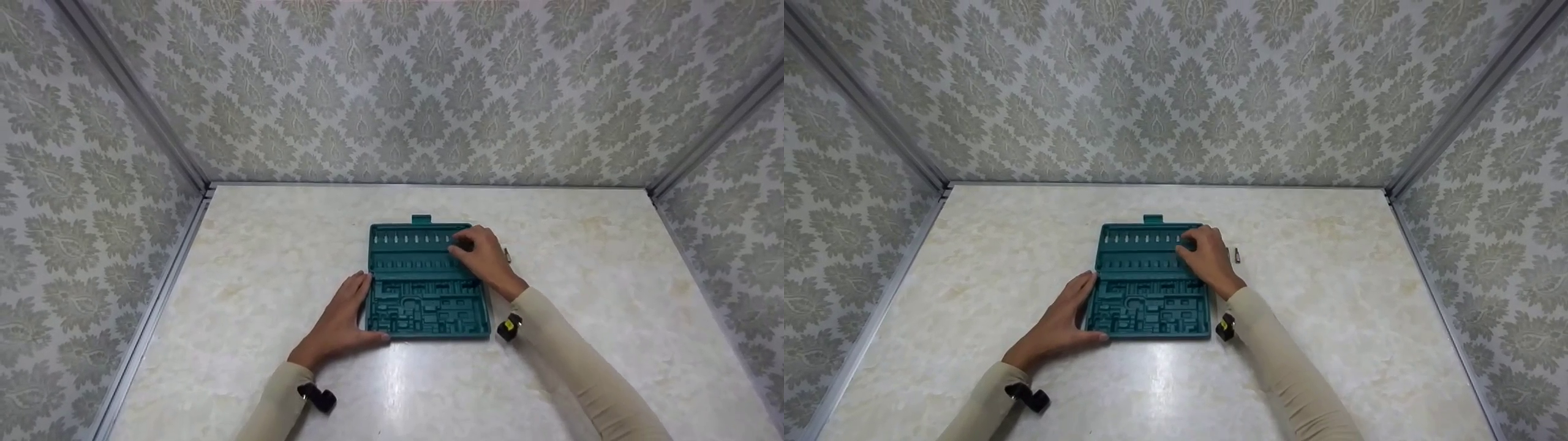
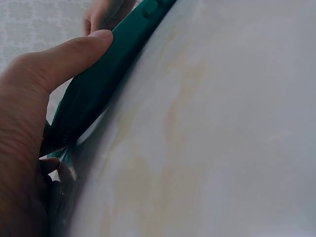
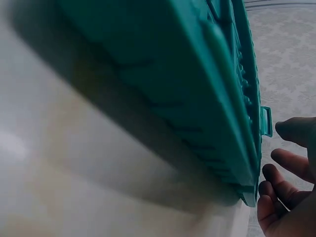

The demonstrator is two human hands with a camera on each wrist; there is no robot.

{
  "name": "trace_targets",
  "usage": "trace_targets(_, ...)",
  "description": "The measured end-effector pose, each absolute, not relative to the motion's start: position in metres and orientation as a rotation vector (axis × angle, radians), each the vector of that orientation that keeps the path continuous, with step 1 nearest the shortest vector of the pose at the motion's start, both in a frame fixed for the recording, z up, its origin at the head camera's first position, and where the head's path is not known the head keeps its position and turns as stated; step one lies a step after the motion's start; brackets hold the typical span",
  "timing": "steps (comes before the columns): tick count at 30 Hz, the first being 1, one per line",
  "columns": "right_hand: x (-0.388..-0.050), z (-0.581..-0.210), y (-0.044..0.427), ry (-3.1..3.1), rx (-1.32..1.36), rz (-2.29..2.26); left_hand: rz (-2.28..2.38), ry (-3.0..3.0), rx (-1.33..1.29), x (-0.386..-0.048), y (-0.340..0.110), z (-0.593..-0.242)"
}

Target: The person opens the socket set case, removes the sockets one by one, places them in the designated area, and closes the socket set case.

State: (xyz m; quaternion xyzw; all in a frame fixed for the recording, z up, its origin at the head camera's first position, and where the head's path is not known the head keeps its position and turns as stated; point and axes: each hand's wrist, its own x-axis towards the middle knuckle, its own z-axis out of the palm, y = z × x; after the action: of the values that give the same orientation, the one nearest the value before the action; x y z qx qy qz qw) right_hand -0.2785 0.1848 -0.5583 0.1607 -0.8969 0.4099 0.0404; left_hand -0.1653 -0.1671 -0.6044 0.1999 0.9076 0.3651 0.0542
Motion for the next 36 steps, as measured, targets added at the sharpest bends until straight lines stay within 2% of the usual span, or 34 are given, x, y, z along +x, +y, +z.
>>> trace_targets(19, -0.306, -0.551, 0.171, -2.935, 0.61, 1.082, 1.126, 2.736, 0.581, -0.165, -0.168, -0.602)
trace_targets(28, -0.309, -0.549, 0.166, -2.982, 0.47, 1.153, 1.149, 2.731, 0.578, -0.165, -0.168, -0.602)
trace_targets(36, -0.307, -0.554, 0.166, -2.853, 0.302, 1.451, 1.117, 2.742, 0.564, -0.164, -0.168, -0.604)
